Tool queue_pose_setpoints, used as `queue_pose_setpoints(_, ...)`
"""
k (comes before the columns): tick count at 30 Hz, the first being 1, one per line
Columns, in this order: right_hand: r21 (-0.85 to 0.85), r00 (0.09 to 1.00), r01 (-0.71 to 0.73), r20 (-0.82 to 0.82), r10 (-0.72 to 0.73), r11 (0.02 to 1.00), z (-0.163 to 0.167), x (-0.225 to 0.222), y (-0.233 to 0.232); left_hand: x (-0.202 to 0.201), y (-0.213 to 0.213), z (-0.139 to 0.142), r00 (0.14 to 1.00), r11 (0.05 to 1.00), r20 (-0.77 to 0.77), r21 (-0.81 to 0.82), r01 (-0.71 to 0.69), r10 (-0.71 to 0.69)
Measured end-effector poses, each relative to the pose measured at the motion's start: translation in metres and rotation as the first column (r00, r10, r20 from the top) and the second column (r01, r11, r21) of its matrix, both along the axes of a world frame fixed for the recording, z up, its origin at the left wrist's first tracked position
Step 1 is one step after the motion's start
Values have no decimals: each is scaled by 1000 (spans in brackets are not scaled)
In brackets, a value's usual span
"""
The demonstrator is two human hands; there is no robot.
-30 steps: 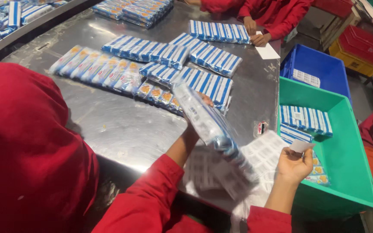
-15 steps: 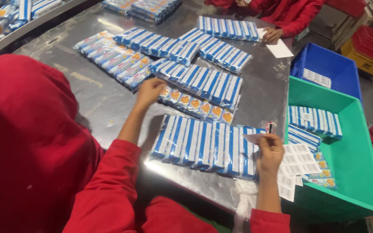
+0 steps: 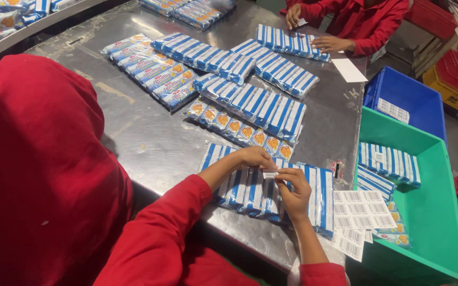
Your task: The person peels barcode labels from a sheet and applies them to stacks of packaged goods on a metal table. They then place the labeled stacks into a green bin.
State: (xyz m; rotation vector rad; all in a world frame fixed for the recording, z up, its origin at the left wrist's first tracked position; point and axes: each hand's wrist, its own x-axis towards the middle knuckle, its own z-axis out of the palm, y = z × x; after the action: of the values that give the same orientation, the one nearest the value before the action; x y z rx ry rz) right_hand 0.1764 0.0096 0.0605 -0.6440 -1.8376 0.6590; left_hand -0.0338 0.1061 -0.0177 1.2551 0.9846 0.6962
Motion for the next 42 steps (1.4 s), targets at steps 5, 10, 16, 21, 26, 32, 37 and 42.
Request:
queue_pose_setpoints(5,110,985,48,162,-66,993,6,6,-4,13,2,-3,992,942,-36,319,-105,123)
queue_pose_setpoints(10,138,947,17,316,-60,990,6,10,-4,24,0,1,913,822,-354,568,37,203)
queue_pose_setpoints(16,63,932,2,363,-25,998,4,12,-4,26,-5,-3,896,749,-396,652,120,201)
queue_pose_setpoints(21,75,907,-26,421,-8,997,5,12,-6,28,-11,-4,884,715,-422,680,162,201)
queue_pose_setpoints(26,80,869,-37,495,-8,996,6,10,-7,29,-32,-2,793,674,-547,694,252,267)
queue_pose_setpoints(32,71,862,-64,507,20,995,1,11,-6,19,-39,8,529,741,-693,650,166,489)
queue_pose_setpoints(37,12,933,74,353,-73,997,-15,28,3,-22,-27,16,184,711,-692,700,-61,698)
queue_pose_setpoints(42,178,579,683,460,-673,708,-19,85,29,-118,-87,18,198,790,-809,435,-433,554)
